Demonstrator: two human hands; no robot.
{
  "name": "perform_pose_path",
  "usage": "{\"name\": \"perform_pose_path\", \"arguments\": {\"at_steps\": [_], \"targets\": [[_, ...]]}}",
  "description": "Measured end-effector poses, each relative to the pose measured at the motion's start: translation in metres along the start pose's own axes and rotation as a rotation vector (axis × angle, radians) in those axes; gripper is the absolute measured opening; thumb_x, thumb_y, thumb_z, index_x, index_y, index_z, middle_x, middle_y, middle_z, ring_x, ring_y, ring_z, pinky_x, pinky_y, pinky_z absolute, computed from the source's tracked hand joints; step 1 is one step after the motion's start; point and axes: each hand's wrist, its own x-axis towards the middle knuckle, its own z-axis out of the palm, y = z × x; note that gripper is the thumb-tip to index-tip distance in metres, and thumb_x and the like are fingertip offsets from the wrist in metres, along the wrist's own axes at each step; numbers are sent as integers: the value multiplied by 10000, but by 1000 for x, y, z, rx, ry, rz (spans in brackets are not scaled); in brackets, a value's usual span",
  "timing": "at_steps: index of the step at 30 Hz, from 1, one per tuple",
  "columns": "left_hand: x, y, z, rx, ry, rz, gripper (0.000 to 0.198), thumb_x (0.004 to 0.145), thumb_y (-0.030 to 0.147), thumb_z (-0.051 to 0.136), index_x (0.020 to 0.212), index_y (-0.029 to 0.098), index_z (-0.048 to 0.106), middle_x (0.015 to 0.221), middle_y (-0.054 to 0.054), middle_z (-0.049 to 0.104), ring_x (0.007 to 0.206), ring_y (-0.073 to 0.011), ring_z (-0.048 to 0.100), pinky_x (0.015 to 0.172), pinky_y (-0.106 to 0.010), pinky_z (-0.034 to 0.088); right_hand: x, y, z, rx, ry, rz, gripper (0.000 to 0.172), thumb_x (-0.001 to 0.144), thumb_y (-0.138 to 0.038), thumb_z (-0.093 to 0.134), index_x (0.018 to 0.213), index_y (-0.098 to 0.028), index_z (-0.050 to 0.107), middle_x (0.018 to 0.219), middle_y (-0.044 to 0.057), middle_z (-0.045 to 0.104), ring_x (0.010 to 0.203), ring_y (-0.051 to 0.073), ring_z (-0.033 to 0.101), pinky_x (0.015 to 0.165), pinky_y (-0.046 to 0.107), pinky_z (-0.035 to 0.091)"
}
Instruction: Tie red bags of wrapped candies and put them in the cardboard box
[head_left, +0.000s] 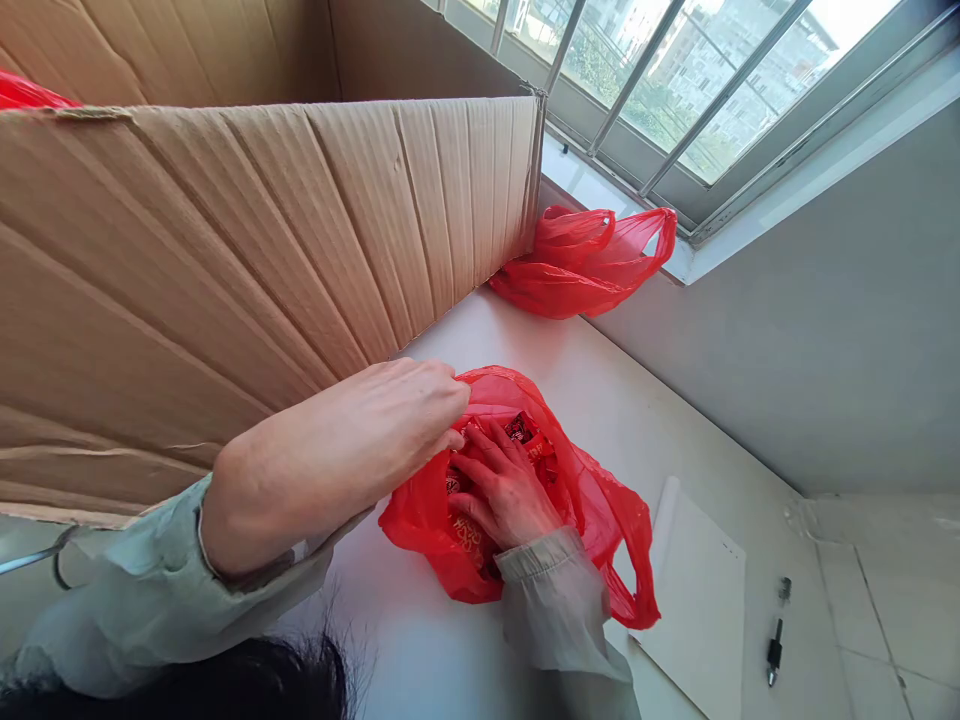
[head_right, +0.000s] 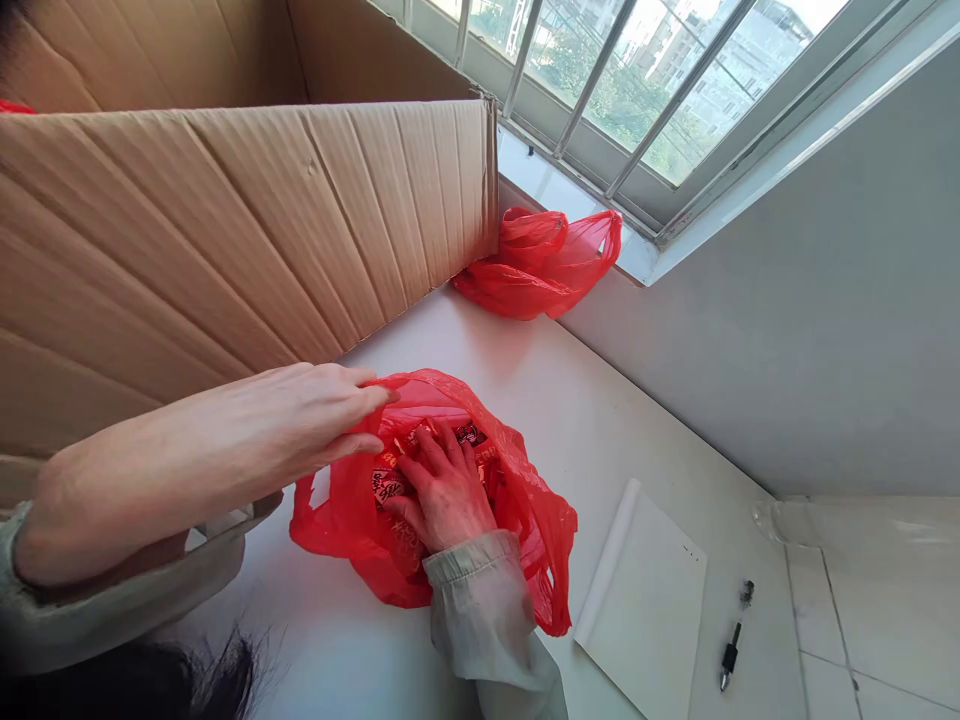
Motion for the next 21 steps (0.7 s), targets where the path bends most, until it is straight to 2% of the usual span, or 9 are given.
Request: {"name": "perform_pose_path", "arguments": {"at_steps": [3,6,9,11,14,17,19,21], "targets": [[13,-5,9,25,-35,29,124,903,254,530,838,173,598,957,-45,621,899,-201,572,810,-316,434,-2,1,-6,85,-15,-58,284,930,-350,500,1090,-229,700,1311,52,596,1382,286,325,1124,533,304],[30,-7,18,7,24,37,147,906,238,512,774,175,532,890,-35,560,790,-176,523,692,-298,402,-10,12,-19,156,77,-60,286,938,-259,444,1065,-215,697,1170,47,673,1325,235,410,1112,458,359],[41,-9,26,-26,59,44,138,851,105,487,739,185,472,805,-5,484,656,-135,443,584,-281,325,-18,30,-28,196,226,69,308,934,-239,417,1107,-216,670,1214,65,643,1269,211,483,1078,400,411],[44,-11,29,-32,59,51,143,821,51,458,779,186,476,807,-4,454,632,-129,416,579,-282,311,-23,41,-30,253,300,168,357,958,-269,361,1222,-241,600,1282,55,603,1243,197,518,1064,380,428],[47,-14,34,-34,17,72,222,826,18,396,909,180,523,820,-14,438,645,-139,429,607,-284,329,-28,49,-28,346,392,353,405,978,-336,315,1342,-288,488,1318,35,584,1232,204,537,1048,389,444],[52,-17,41,-28,-7,89,367,811,-8,360,1063,187,542,813,-18,430,633,-147,438,603,-285,332,-32,51,-28,445,485,551,408,962,-409,357,1291,-251,540,1280,74,612,1240,242,532,1036,439,454],[58,-20,47,-16,6,78,429,802,-18,341,1102,207,549,810,-18,418,586,-137,415,569,-282,319,-37,53,-30,487,485,591,420,956,-431,368,1267,-225,562,1259,96,625,1224,251,548,997,446,491],[63,-23,53,-13,25,53,440,818,-4,331,1116,224,560,828,-18,408,540,-117,384,542,-273,309,-41,56,-32,405,432,509,440,968,-421,342,1318,-228,525,1258,99,628,1186,241,582,936,424,538]]}}
